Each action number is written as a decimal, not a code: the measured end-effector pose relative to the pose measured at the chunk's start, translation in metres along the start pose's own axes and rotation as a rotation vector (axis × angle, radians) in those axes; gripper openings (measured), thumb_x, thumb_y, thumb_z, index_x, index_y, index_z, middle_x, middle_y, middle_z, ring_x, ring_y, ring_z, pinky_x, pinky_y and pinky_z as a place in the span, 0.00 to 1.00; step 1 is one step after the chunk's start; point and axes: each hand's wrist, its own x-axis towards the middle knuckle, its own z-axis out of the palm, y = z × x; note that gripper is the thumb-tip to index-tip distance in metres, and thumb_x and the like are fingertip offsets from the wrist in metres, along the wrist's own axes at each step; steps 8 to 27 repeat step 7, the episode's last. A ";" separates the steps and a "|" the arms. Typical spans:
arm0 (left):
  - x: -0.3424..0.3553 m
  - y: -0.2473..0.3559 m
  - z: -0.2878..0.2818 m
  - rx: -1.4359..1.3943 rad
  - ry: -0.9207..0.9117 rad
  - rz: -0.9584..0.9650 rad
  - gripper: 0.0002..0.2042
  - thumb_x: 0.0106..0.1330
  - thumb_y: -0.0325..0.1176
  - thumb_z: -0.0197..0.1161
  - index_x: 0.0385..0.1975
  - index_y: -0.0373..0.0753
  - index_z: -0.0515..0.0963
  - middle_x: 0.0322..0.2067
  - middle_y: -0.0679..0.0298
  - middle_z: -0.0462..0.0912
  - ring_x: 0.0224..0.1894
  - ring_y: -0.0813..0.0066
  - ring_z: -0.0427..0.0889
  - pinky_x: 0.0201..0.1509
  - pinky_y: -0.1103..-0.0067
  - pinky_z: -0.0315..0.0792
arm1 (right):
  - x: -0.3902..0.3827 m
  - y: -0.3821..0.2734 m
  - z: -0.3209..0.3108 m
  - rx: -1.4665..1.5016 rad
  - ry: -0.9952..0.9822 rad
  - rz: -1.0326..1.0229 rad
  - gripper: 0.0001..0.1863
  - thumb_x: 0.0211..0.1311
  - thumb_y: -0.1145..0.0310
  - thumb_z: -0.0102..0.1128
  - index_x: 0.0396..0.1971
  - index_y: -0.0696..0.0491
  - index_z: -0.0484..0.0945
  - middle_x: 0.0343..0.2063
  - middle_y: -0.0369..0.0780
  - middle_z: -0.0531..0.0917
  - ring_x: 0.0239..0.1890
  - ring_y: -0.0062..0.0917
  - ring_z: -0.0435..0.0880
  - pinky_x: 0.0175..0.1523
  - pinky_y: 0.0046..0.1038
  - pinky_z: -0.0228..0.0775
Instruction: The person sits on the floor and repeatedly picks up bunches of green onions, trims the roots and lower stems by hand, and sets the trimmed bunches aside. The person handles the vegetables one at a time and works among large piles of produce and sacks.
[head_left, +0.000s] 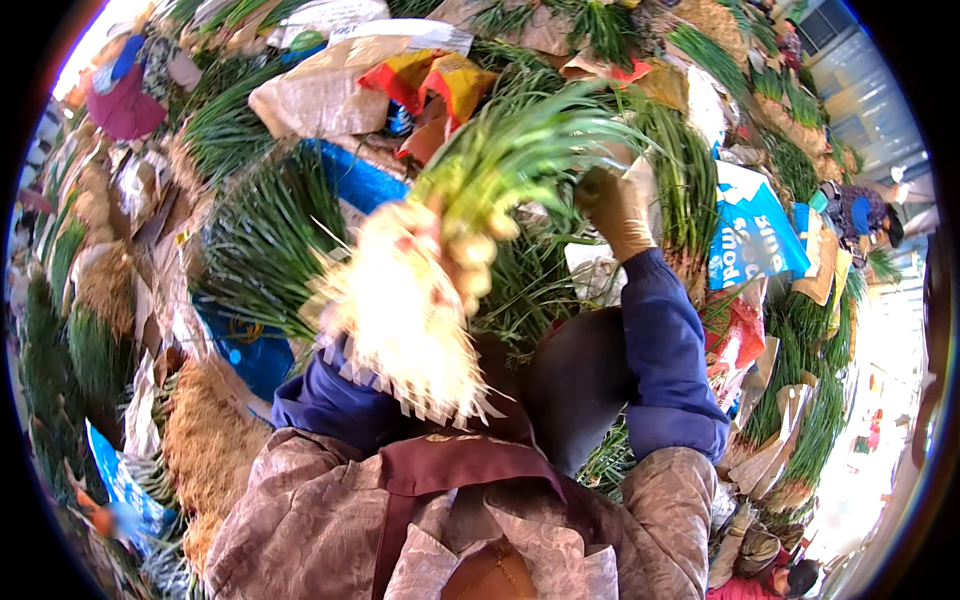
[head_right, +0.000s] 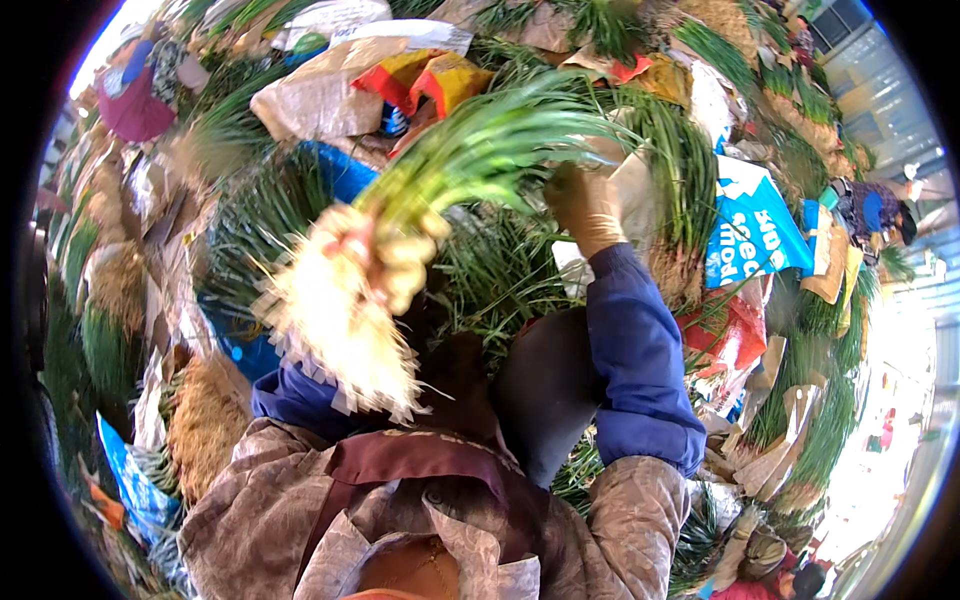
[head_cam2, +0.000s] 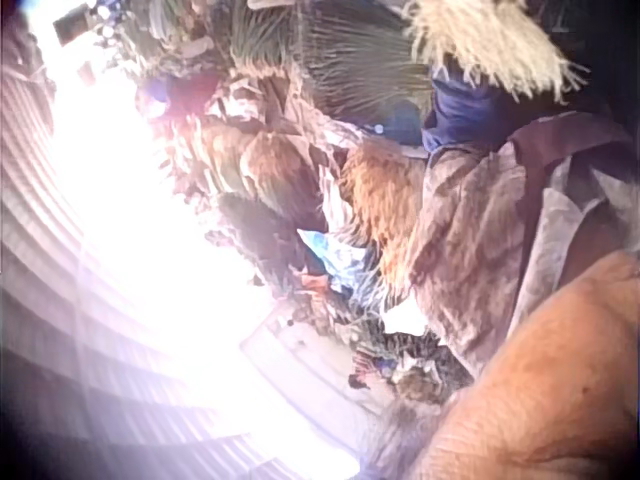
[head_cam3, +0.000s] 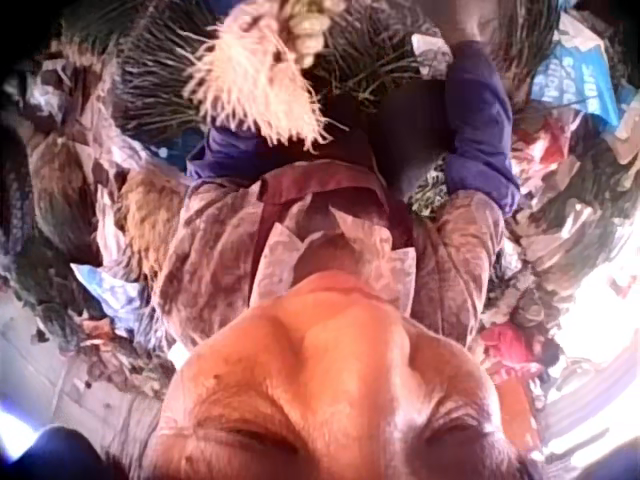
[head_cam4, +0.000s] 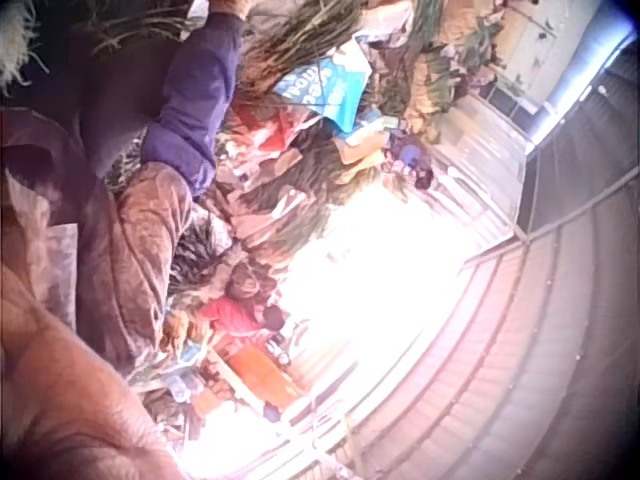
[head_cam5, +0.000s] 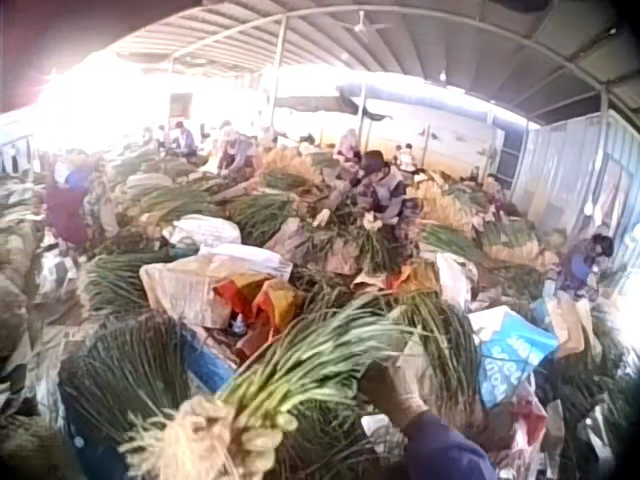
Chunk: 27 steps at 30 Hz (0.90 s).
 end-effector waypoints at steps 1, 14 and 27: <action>-0.013 0.016 -0.016 0.073 0.033 0.059 0.31 0.54 0.38 0.57 0.58 0.29 0.63 0.38 0.53 0.75 0.28 0.76 0.69 0.25 0.78 0.68 | 0.005 0.025 0.027 0.084 0.006 0.017 0.10 0.52 0.61 0.59 0.31 0.51 0.80 0.27 0.46 0.82 0.31 0.40 0.82 0.36 0.38 0.72; -0.093 0.130 -0.118 0.394 0.238 0.326 0.31 0.53 0.38 0.59 0.57 0.28 0.64 0.37 0.54 0.76 0.31 0.71 0.72 0.29 0.75 0.71 | -0.064 0.145 0.088 -0.022 -0.295 0.096 0.22 0.56 0.50 0.53 0.33 0.56 0.79 0.34 0.57 0.80 0.41 0.52 0.78 0.46 0.45 0.70; -0.093 0.130 -0.118 0.394 0.238 0.326 0.31 0.53 0.38 0.59 0.57 0.28 0.64 0.37 0.54 0.76 0.31 0.71 0.72 0.29 0.75 0.71 | -0.064 0.145 0.088 -0.022 -0.295 0.096 0.22 0.56 0.50 0.53 0.33 0.56 0.79 0.34 0.57 0.80 0.41 0.52 0.78 0.46 0.45 0.70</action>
